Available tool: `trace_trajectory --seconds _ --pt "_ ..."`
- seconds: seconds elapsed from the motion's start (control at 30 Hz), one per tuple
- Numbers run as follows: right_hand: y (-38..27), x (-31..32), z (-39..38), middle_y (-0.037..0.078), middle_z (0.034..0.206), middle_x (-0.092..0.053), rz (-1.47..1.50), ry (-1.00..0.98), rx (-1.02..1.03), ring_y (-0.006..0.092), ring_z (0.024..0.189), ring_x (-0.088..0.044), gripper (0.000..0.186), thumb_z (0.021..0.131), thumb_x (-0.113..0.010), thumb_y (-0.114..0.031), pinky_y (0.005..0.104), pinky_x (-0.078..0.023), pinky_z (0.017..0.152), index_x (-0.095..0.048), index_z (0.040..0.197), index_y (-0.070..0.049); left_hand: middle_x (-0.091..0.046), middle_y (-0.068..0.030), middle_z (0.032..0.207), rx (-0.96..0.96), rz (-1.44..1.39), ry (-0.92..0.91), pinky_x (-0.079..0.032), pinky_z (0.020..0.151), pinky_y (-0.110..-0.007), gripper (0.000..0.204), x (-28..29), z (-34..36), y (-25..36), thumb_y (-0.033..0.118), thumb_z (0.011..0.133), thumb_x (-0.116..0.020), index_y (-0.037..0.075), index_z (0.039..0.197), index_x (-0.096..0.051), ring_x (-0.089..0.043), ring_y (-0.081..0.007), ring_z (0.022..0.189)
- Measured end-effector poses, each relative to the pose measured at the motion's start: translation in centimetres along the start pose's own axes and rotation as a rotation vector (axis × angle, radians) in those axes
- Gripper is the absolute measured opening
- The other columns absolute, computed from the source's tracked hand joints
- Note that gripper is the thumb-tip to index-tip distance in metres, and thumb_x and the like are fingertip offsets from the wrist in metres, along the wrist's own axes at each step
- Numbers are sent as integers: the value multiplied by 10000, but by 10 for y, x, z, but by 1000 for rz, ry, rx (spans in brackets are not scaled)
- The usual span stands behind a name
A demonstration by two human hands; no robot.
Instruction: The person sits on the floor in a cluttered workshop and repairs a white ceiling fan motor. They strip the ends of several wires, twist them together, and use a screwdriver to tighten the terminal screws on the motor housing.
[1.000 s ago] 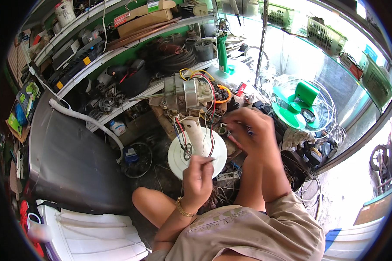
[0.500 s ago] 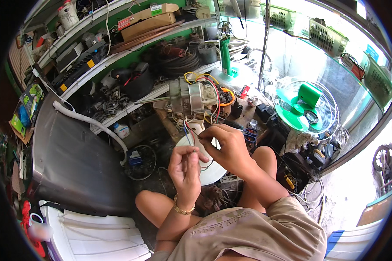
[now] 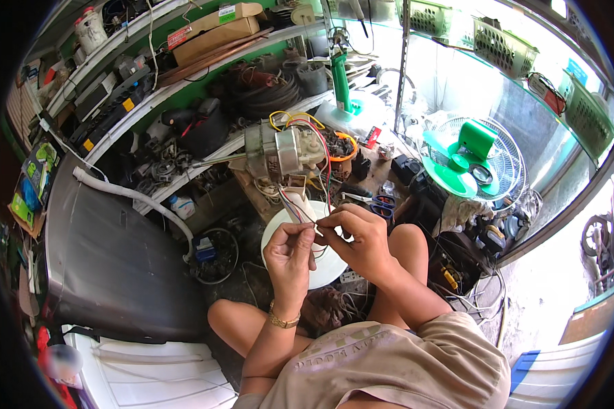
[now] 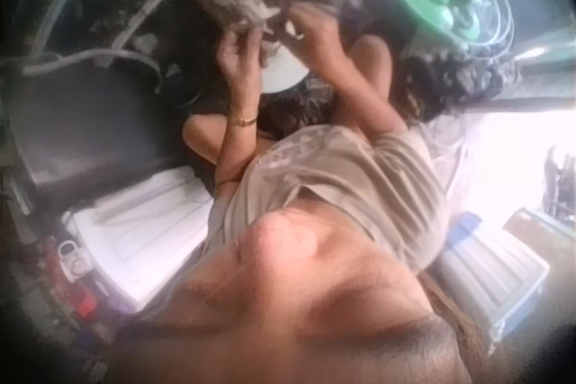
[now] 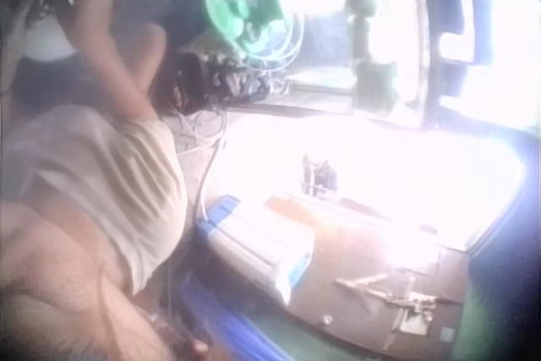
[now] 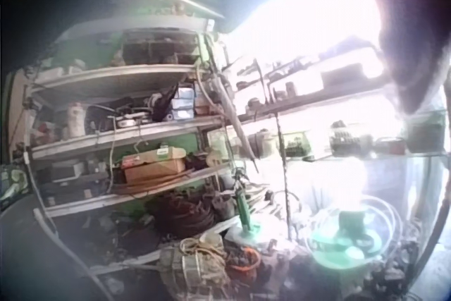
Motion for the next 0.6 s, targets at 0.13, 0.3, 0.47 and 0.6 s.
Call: trace_trajectory --seconds 0.13,0.3,0.47,0.6 --pt "0 2 -4 66 771 -660 20 20 42 134 590 -593 179 696 -784 34 257 -444 499 -697 841 -22 -636 -1 712 24 -5 -12 -347 428 -165 87 1 1 -5 135 949 -657 51 929 -646 -465 -16 489" --pt "-1 4 -2 70 766 -656 -21 22 136 169 612 -620 197 672 -793 28 276 -465 513 -695 835 -23 -632 -2 707 122 -74 -36 -348 431 -164 87 0 4 -10 131 942 -665 45 933 -651 -473 -18 492" --pt "-3 1 -1 56 760 -616 -48 -7 235 208 650 -592 227 647 -792 -12 322 -470 549 -691 846 -55 -595 14 672 201 -136 -62 -339 435 -162 98 3 7 -9 141 940 -663 45 936 -644 -462 -18 495" --pt "-5 -3 2 37 816 -613 -95 -37 401 191 664 -571 279 640 -790 -47 316 -471 545 -697 901 -81 -522 42 626 224 -175 -90 -339 441 -169 106 10 8 -12 154 950 -647 50 943 -629 -435 -22 495"
Point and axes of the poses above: each hand's wrist, its own z-axis towards the middle knuckle, its own x-axis out of the back of the hand, y = z × x, the point moved 6 cm from there along z, towards the middle knuckle
